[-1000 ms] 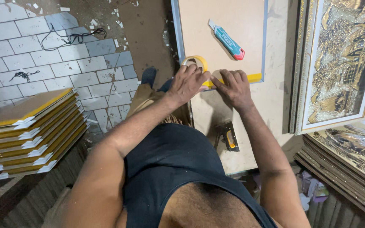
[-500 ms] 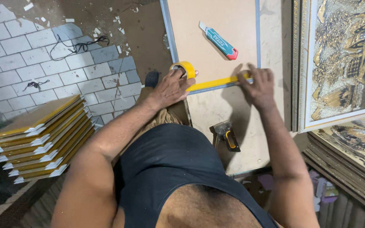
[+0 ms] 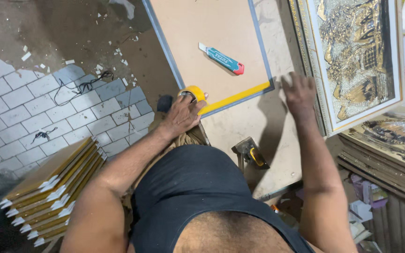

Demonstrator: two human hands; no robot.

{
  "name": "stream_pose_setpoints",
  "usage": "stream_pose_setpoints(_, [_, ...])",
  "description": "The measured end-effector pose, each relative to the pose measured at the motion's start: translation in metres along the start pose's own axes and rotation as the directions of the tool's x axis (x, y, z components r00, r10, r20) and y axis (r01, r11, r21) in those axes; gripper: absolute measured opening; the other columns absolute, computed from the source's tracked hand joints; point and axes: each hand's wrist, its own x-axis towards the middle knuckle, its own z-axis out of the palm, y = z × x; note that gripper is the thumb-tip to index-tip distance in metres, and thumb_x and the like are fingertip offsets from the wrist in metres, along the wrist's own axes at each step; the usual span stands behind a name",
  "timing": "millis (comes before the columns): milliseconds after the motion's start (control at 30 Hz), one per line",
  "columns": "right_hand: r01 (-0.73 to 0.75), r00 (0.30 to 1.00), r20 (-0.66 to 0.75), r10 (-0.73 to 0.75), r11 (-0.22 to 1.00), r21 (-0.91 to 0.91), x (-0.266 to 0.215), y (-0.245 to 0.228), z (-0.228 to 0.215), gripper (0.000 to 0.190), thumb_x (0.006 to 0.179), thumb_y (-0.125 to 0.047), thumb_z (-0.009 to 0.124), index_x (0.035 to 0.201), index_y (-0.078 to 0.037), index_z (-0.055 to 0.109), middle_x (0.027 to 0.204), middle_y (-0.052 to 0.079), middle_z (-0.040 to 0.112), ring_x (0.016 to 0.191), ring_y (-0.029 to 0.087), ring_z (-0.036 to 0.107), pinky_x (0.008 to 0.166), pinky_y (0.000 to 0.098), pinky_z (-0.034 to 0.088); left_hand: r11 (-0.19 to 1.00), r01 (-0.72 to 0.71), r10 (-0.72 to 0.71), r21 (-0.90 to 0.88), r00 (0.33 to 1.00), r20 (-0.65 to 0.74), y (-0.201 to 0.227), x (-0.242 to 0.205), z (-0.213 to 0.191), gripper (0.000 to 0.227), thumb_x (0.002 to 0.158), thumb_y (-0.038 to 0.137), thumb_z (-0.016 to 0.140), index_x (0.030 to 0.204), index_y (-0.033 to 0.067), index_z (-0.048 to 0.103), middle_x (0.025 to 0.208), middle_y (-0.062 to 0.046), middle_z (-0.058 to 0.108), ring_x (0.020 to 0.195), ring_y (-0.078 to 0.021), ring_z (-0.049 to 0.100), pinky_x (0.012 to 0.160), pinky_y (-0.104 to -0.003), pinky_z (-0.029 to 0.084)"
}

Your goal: The person applies yellow masking tape to the edges of rectangular frames on a workbench. They use a utility knife to cut the tape and smooth it along the borders, repeating the process on multiple frames.

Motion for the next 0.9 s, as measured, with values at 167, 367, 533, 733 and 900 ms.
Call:
stream_pose_setpoints(167, [-0.221,0.971,-0.116,0.209,0.970,-0.101,-0.001,-0.014,-0.023,0.025,0.105,-0.006,0.076,0.128,-0.017,0.076,0.123,0.005,0.066,0.099,0.018,0.059,0.087,0.0354,0.045,0.996,-0.045,0.052,-0.076,0.993,0.102,-0.003,0.013,-0.011,0.067,0.079,0.017,0.080,0.137,0.0079,0.048,0.127,-0.016,0.061,0.108,-0.0331,0.060,0.087,-0.050,0.053])
stream_pose_setpoints(367, [-0.523,0.772,0.029,0.635,0.608,0.597,0.036,-0.150,-0.071,0.030,0.090,-0.005,0.083,0.119,-0.006,0.073,0.115,0.010,0.069,0.106,0.029,0.065,0.092,0.0430,0.050,0.928,0.230,-0.084,-0.295,0.896,0.435,-0.017,0.063,-0.036,0.052,0.094,0.038,0.072,0.133,0.0112,0.049,0.083,-0.019,0.071,0.078,-0.0397,0.071,0.070,-0.051,0.055])
stream_pose_setpoints(533, [-0.515,0.470,0.344,0.813,-0.063,0.855,0.070,-0.212,-0.086,0.037,0.090,-0.007,0.081,0.125,-0.002,0.069,0.114,0.010,0.072,0.101,0.018,0.070,0.090,0.0319,0.057,0.866,0.239,0.083,-0.439,0.797,0.598,-0.023,0.109,-0.058,0.042,0.091,0.034,0.068,0.128,0.0209,0.054,0.082,-0.017,0.073,0.080,-0.0391,0.074,0.070,-0.050,0.056])
stream_pose_setpoints(733, [-0.410,0.119,0.508,0.853,-0.424,0.808,0.122,-0.261,-0.072,0.029,0.092,-0.005,0.076,0.120,0.000,0.071,0.106,0.007,0.076,0.096,0.012,0.072,0.086,0.0277,0.059,0.776,-0.092,0.489,-0.623,0.711,0.505,-0.060,0.159,-0.095,0.042,0.092,0.024,0.066,0.132,0.0189,0.057,0.104,-0.014,0.075,0.089,-0.0371,0.074,0.078,-0.048,0.058])
stream_pose_setpoints(900, [-0.272,-0.237,0.479,0.845,-0.531,0.803,0.199,-0.308,-0.045,0.018,0.093,-0.006,0.076,0.110,0.001,0.071,0.095,0.004,0.075,0.085,0.009,0.069,0.077,0.0257,0.058,0.767,-0.136,0.588,-0.628,0.540,0.602,-0.115,0.201,-0.133,0.068,0.088,0.031,0.071,0.147,0.0122,0.045,0.097,-0.018,0.072,0.077,-0.0378,0.071,0.070,-0.048,0.055])
